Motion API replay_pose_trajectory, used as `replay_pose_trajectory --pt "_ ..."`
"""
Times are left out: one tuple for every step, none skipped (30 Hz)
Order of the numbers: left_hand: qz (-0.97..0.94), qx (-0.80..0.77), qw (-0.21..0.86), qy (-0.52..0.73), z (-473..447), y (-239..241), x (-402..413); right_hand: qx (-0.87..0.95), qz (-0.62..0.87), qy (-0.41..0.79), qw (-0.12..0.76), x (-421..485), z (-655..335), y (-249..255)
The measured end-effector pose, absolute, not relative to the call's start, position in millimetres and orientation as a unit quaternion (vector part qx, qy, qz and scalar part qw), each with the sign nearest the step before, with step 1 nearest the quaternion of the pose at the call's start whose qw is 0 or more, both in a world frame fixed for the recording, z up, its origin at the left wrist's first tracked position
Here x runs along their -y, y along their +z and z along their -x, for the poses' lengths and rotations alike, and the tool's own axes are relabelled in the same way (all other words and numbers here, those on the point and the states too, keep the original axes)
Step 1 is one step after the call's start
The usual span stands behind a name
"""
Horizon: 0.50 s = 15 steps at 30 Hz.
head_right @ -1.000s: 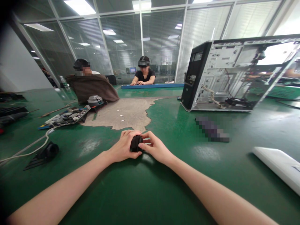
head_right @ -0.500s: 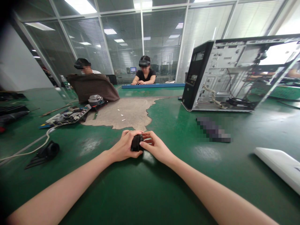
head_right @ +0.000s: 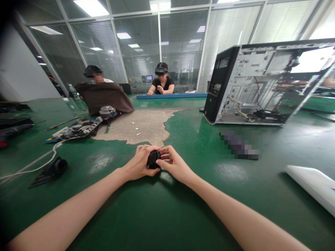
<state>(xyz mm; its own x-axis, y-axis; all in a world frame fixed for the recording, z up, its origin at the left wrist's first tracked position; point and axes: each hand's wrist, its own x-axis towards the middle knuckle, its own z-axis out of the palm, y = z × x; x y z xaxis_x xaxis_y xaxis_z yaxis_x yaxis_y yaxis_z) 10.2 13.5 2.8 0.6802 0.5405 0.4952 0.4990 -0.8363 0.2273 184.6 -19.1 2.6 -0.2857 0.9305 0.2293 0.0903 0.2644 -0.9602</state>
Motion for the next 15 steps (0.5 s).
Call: replay_pose_trajectory --pt "-0.916 -0.285 0.037 0.282 -10.3 2.8 -13.4 0.653 0.394 0.466 0.449 19.3 -184.7 2.8" --pt "-0.915 -0.286 0.037 0.283 -10.4 2.8 -13.3 0.653 0.395 0.468 0.445 19.7 -184.9 3.0" --pt "-0.914 -0.287 0.037 0.284 -10.4 2.7 -13.3 0.656 0.391 0.472 0.441 20.1 -185.1 3.0" --pt "-0.913 -0.288 0.037 0.286 -10.4 2.6 -13.4 0.660 0.384 0.474 0.439 20.6 -185.4 3.0" --pt "-0.913 -0.289 0.038 0.287 -10.4 2.4 -13.5 0.664 0.375 0.476 0.439 21.0 -185.6 2.8" --pt "-0.912 -0.290 0.039 0.287 -10.3 2.1 -13.7 0.666 0.366 0.477 0.441 21.3 -185.8 2.5" --pt "-0.912 -0.291 0.041 0.286 -10.3 1.8 -14.0 0.667 0.361 0.478 0.444 21.5 -185.9 2.3" --pt "-0.912 -0.292 0.043 0.286 -10.2 1.6 -14.3 0.665 0.359 0.478 0.447 21.5 -186.0 2.1" --pt "-0.911 -0.292 0.043 0.287 -10.2 1.4 -14.5 0.662 0.363 0.477 0.450 21.2 -185.9 1.9" --pt "-0.911 -0.292 0.044 0.287 -10.3 1.2 -14.6 0.659 0.368 0.475 0.452 20.9 -185.9 1.9" --pt "-0.911 -0.292 0.043 0.288 -10.4 1.2 -14.7 0.657 0.373 0.473 0.454 20.4 -185.7 2.0" --pt "-0.911 -0.291 0.042 0.289 -10.5 1.3 -14.7 0.656 0.377 0.469 0.455 19.9 -185.6 2.3" --pt "-0.911 -0.291 0.040 0.289 -10.7 1.5 -14.6 0.657 0.380 0.465 0.455 19.5 -185.4 2.6" --pt "-0.911 -0.292 0.039 0.288 -10.9 1.9 -14.4 0.658 0.383 0.463 0.454 19.2 -185.3 3.0" --pt "-0.911 -0.293 0.038 0.287 -11.0 2.3 -14.2 0.658 0.386 0.463 0.451 19.1 -185.2 3.5"
